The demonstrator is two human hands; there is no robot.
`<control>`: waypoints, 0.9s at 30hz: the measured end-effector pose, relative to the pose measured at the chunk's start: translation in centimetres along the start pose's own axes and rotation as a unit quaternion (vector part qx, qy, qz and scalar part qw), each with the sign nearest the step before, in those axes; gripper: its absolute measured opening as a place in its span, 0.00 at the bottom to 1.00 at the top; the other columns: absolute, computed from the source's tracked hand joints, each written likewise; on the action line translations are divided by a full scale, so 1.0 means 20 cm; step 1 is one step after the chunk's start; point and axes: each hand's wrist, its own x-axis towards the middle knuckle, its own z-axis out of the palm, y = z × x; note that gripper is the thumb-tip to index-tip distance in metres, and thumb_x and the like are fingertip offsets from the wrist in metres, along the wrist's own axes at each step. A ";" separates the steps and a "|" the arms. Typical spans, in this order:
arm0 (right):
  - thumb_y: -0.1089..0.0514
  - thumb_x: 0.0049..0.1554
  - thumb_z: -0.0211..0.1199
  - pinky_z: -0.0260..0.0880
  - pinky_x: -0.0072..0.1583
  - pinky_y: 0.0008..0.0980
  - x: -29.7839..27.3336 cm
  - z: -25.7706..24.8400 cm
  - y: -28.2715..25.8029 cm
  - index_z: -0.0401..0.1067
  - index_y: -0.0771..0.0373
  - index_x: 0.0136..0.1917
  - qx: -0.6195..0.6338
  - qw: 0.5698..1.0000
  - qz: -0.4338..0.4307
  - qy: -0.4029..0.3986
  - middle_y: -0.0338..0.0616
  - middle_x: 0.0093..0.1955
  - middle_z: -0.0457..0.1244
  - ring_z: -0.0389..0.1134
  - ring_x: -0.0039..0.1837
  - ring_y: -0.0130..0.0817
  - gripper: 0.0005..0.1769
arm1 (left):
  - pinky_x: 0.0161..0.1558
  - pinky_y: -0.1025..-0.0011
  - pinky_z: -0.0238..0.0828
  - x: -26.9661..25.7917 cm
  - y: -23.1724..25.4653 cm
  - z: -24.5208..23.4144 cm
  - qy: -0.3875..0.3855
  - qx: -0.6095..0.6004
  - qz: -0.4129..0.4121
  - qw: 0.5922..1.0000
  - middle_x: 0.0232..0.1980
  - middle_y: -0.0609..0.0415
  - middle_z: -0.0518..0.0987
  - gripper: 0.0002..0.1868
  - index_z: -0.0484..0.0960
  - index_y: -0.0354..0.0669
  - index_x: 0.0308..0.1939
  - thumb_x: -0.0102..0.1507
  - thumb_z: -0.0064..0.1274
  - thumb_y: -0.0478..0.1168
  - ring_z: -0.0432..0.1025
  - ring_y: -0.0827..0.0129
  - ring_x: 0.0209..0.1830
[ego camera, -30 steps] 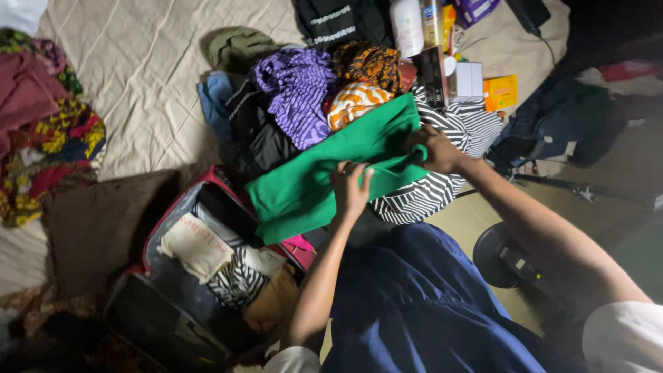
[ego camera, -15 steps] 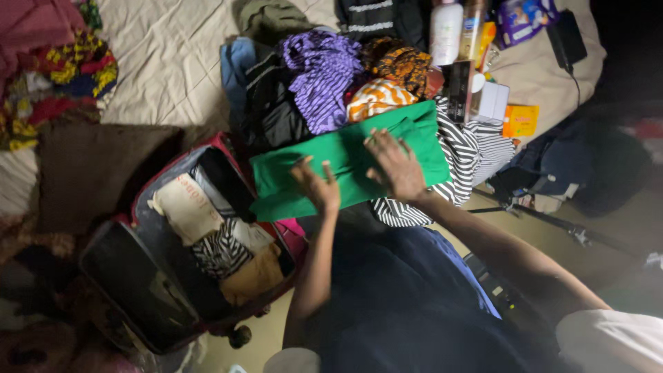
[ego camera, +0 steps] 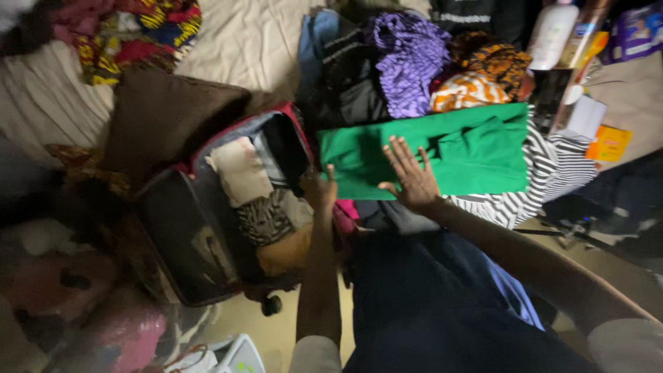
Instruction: The person folds garments including a yellow shirt, a white shirt, and a green shirt, and places them inside a suitcase on a bed.
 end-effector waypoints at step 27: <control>0.31 0.61 0.49 0.45 0.78 0.58 0.36 0.31 -0.21 0.49 0.60 0.83 -0.089 0.993 0.023 0.074 0.45 0.86 0.43 0.43 0.86 0.38 0.47 | 0.53 0.60 0.74 0.34 -0.03 -0.09 -0.270 -0.247 0.062 0.929 0.50 0.41 0.84 0.29 0.82 0.38 0.56 0.64 0.56 0.59 0.80 0.53 0.51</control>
